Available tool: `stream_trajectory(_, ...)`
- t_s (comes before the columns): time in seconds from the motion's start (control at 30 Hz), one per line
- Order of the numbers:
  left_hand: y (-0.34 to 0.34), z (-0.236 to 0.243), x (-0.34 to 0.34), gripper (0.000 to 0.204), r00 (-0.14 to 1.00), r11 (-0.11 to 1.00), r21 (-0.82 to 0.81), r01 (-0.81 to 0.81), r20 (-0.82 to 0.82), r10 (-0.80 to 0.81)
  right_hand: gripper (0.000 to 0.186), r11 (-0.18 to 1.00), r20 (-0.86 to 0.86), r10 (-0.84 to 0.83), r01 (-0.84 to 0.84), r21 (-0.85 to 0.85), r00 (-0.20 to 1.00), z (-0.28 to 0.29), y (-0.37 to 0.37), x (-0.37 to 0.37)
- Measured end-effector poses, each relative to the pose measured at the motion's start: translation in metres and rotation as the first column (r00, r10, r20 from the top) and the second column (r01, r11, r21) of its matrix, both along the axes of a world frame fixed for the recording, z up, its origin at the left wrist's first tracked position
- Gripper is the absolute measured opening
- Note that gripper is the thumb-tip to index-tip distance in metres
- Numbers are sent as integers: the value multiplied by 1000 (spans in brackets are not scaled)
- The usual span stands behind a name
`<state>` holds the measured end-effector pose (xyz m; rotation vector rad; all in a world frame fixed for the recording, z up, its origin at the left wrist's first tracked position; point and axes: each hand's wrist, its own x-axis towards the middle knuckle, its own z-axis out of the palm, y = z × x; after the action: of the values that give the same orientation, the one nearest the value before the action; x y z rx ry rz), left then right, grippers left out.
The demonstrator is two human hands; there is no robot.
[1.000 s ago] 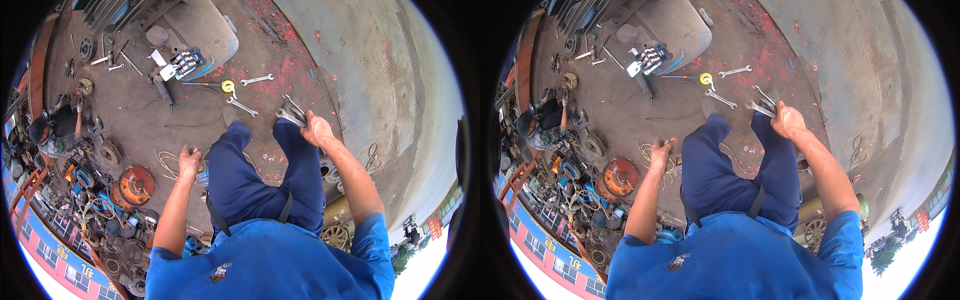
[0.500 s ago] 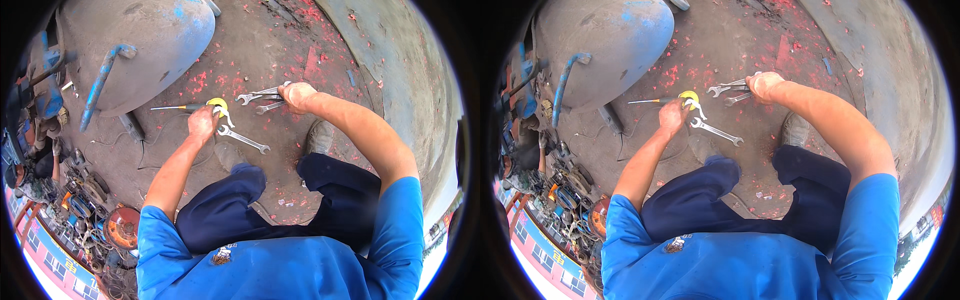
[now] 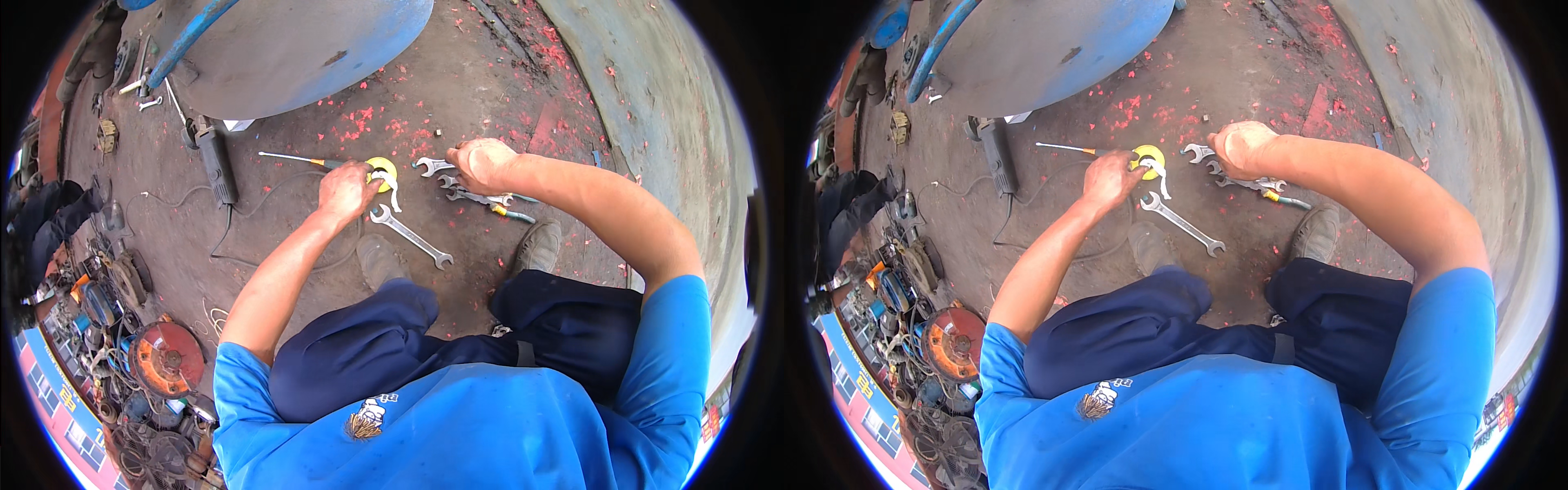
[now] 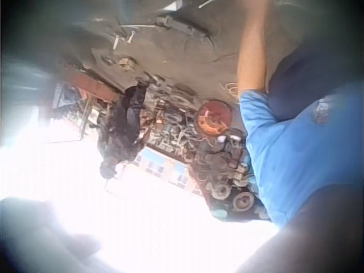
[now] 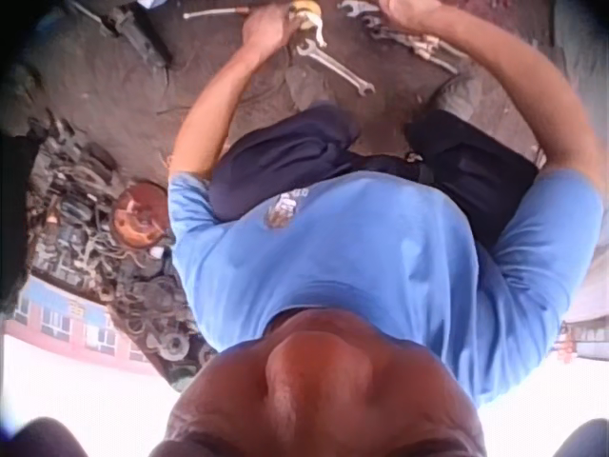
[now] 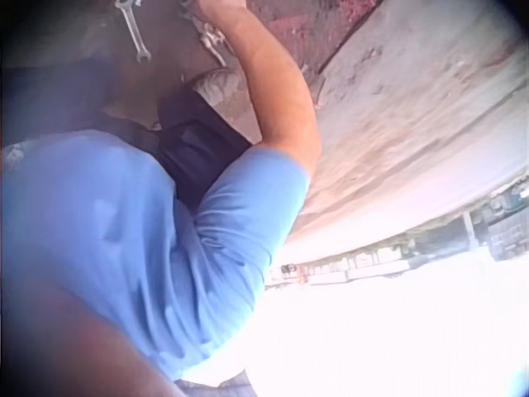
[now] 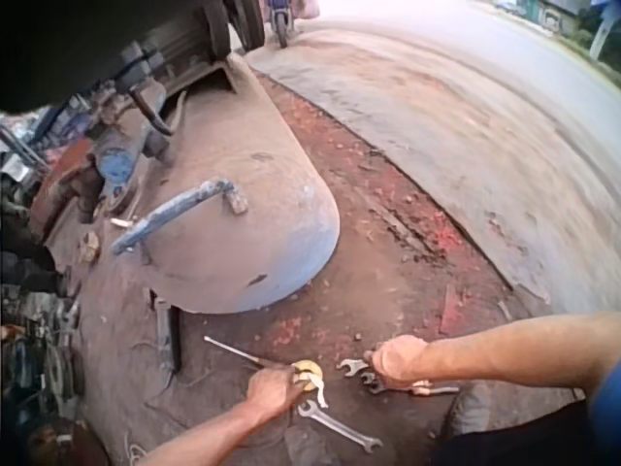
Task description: The person sits on the floor in a workshop and wraps a small metal fitting with yellow tape. They then insert the fitting into a port on a black electrical component and tighten it with a wrench.
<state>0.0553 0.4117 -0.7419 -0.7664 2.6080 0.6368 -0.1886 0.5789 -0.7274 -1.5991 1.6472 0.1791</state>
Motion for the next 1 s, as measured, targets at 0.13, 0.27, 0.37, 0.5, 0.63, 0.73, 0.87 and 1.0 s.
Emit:
stream_trajectory(0.13,7,-41,11,33,1000,995,-101,-26,-12,25,32,998,78,-4,9,-62,997,16,-5,24)
stream_trajectory(0.27,-10,5,2,29,794,671,466,-577,127,594,35,996,136,-89,85,39,987,45,-6,22)
stream_trajectory(0.37,-18,43,4,28,761,609,565,-557,54,646,35,989,156,-117,129,-70,981,46,-7,12)
stream_trajectory(0.5,1,12,27,26,971,982,154,-112,-193,141,30,974,172,-178,199,-113,969,43,-25,15)
stream_trajectory(0.63,34,-28,26,28,924,933,-182,312,-169,-342,29,977,128,-165,179,-112,978,46,-26,28)
stream_trajectory(0.73,34,-47,20,29,928,922,-160,353,-64,-366,25,978,157,-153,172,-116,976,45,-16,32)
stream_trajectory(0.87,26,-17,8,8,837,703,576,-417,-58,545,24,977,177,-172,190,-93,969,51,-4,29)
stream_trajectory(1.0,0,45,12,13,445,-56,949,-310,197,873,34,960,267,-226,260,-99,937,60,-13,27)
